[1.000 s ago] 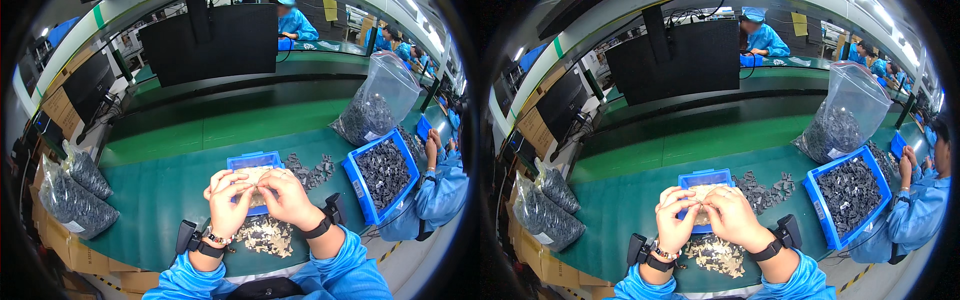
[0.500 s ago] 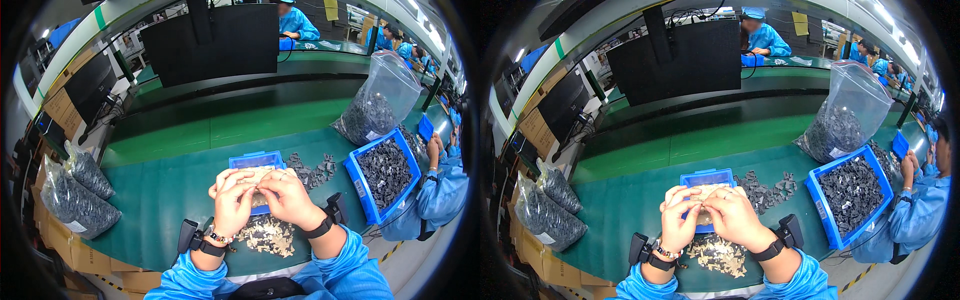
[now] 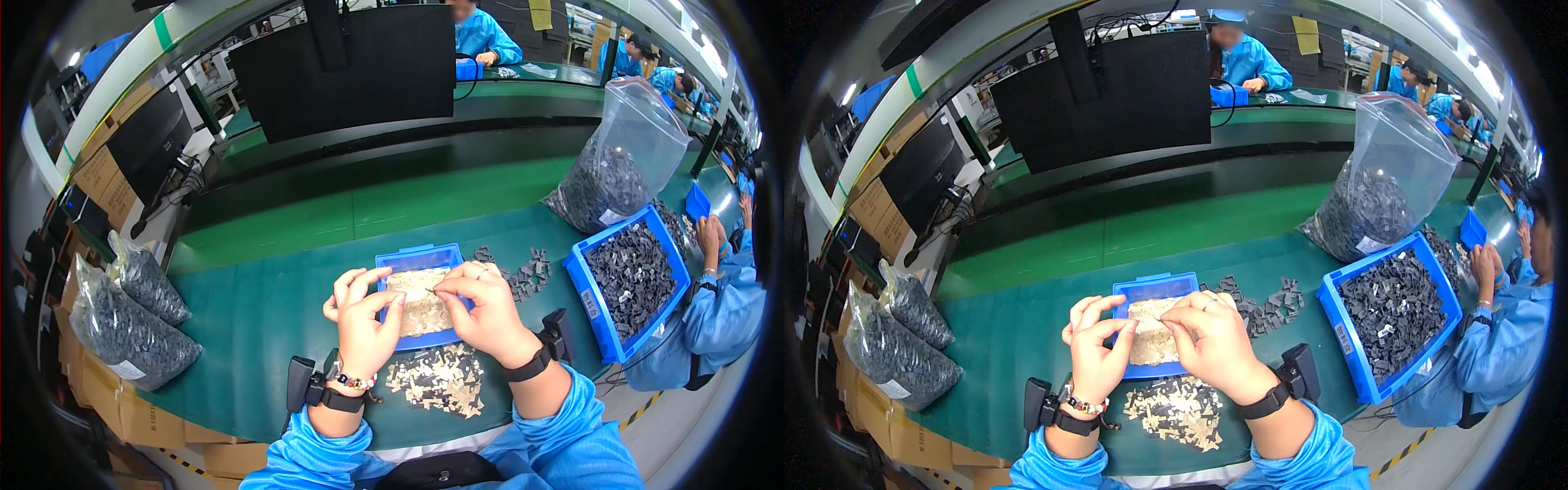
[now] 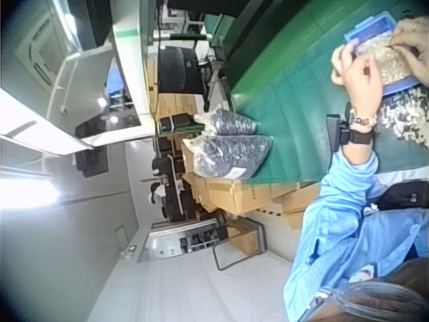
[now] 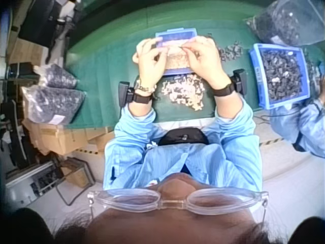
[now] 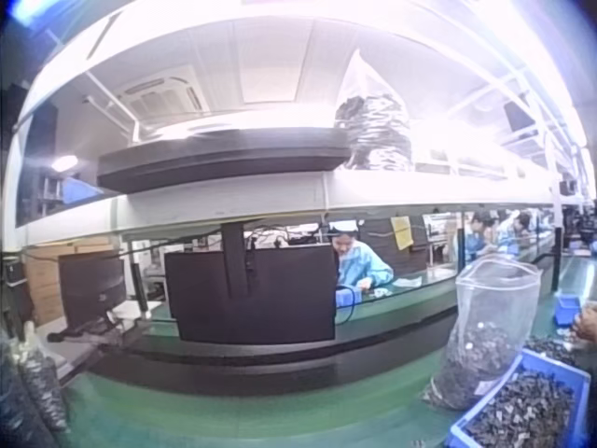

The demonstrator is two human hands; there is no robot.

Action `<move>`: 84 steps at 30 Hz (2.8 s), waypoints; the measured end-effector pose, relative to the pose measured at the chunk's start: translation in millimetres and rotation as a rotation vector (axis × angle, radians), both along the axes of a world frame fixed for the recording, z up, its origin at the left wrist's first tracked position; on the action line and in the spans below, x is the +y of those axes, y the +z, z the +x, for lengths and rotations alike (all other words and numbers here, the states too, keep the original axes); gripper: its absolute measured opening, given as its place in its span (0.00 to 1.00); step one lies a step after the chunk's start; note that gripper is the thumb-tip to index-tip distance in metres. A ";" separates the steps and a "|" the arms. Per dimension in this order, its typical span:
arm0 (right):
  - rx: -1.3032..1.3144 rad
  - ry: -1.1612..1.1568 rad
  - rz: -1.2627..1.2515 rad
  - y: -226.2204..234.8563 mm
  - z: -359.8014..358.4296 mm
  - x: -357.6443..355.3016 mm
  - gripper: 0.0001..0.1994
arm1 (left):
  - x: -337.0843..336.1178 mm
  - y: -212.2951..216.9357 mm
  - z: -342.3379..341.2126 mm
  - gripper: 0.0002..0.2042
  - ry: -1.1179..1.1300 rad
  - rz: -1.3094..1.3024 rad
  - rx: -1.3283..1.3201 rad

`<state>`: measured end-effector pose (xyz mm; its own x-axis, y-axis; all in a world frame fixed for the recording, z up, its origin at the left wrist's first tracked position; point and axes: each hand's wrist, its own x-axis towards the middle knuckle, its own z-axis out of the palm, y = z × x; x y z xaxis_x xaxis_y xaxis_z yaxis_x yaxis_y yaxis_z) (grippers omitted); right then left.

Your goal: Sorting small plastic or rubber industrial components from a tray into different containers on a production line.

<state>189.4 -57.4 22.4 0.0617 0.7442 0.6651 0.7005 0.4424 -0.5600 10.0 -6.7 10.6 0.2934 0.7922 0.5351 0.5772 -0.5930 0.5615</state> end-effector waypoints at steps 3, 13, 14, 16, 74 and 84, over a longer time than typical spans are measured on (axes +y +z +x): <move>0.004 0.022 0.000 -1.1 2.6 0.1 0.04 | 3.1 -4.7 -0.8 0.03 -0.028 -0.057 -0.042; -0.045 0.078 0.066 -3.9 2.8 1.7 0.09 | -0.9 0.1 1.2 0.08 -0.065 -0.141 -0.049; -0.080 0.091 0.087 -2.8 1.9 1.8 0.10 | -1.1 2.6 -1.1 0.08 -0.061 -0.137 -0.050; -0.118 0.105 0.113 1.3 -0.4 0.0 0.11 | -1.8 6.4 -4.2 0.10 -0.159 -0.183 -0.050; 0.579 0.321 -0.252 -5.5 2.0 -7.1 0.16 | -10.2 10.8 4.3 0.15 -0.266 0.159 -0.086; 0.560 0.358 -0.130 -11.2 -7.2 -8.2 0.17 | -6.9 12.1 1.6 0.08 -0.321 0.191 -0.121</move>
